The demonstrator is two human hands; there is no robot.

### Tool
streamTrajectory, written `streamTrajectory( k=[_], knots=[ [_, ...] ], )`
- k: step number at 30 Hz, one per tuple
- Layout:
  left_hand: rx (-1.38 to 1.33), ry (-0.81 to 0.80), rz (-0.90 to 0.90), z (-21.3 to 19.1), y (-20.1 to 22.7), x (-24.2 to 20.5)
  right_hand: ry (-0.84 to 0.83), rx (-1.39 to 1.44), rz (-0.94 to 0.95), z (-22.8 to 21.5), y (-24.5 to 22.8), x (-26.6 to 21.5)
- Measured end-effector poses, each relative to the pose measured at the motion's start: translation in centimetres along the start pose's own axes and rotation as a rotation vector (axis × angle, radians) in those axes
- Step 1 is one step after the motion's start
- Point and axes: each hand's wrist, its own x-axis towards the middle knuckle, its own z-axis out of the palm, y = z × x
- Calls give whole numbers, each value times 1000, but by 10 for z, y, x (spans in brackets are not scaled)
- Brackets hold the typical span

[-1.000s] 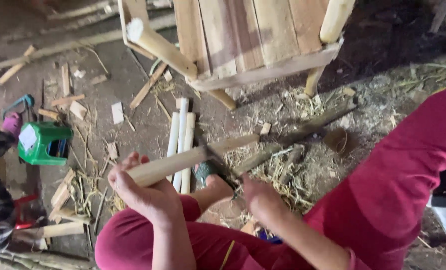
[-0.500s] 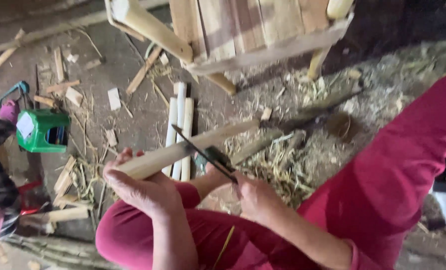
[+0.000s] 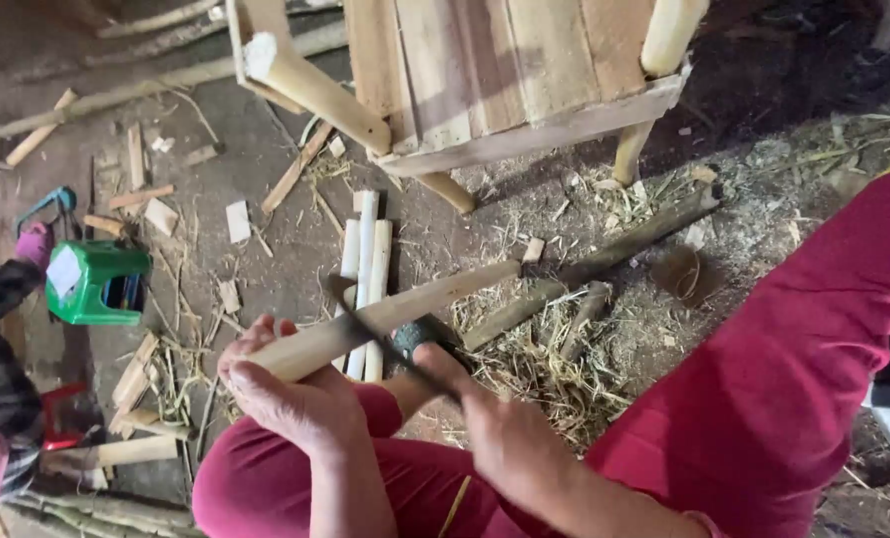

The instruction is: Shaving bark and shaping wooden sticks using a billhook tool in a workshop setting.

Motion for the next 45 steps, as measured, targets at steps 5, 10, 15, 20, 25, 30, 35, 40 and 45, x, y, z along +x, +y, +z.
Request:
streamTrajectory(
  k=[5,10,15,20,25,30,35,40,45],
  knots=[
    [-18,106,-36,15,6,-7,-341,30,437,-53,-28,20],
    [88,-54,64,2,2,-2,-167,252,393,-32,-17,15],
    [47,-73,97,1,3,-7,155,114,-170,-21,-8,6],
    [17,-52,52,-3,-1,-2,-429,141,711,-37,16,35],
    [-64,-207,81,-5,-46,-9,-303,21,483,-14,18,20],
    [-83,-127,68,-5,-63,-5,-79,16,97,11,39,13],
    [112,-36,53,-5,-62,-5,-359,38,456,-21,16,21],
    [6,-7,-10,3,-60,-9,-53,151,93,-8,13,5],
    [-41,-73,72,-1,-61,-4,-157,6,128,-2,16,14]
  ],
)
